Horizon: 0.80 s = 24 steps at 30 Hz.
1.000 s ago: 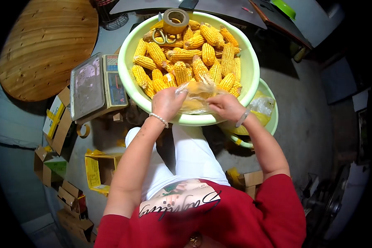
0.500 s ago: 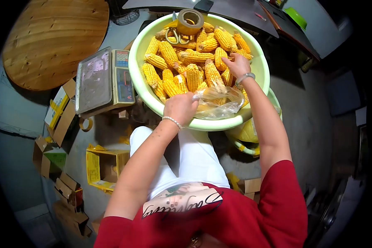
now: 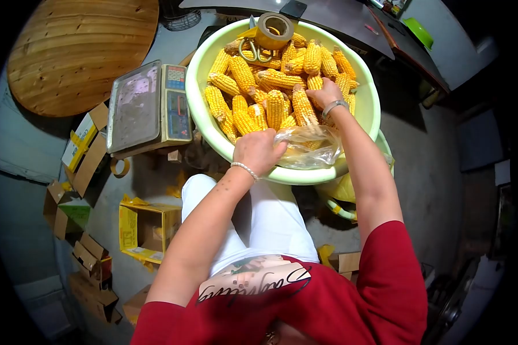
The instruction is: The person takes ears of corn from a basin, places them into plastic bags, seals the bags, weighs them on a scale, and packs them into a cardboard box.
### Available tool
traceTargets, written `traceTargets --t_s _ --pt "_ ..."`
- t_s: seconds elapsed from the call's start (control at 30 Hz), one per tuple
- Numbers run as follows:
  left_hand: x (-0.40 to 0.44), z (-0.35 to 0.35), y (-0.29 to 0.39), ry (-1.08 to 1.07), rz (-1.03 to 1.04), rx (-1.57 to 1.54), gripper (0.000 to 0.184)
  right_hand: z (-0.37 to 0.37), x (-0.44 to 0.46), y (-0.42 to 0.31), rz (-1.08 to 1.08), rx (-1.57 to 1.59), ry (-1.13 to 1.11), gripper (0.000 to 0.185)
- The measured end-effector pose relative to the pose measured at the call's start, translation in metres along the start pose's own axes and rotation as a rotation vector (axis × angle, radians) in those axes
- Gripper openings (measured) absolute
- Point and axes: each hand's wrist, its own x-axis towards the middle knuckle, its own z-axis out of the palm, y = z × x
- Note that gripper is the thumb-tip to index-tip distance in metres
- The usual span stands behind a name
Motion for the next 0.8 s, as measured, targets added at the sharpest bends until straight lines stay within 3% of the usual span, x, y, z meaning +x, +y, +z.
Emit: traceTargets --t_s 0.47,0.8 --pt "-0.001 0.001 0.0 0.02 0.013 0.015 0.036 -0.005 -0.054 -0.009 -0.162 -0.047 -0.036 0.049" --pt "-0.002 -0.001 -0.002 0.016 0.031 -0.055 0.027 -0.009 -0.056 0.011 -0.242 0.061 -0.096 0.064"
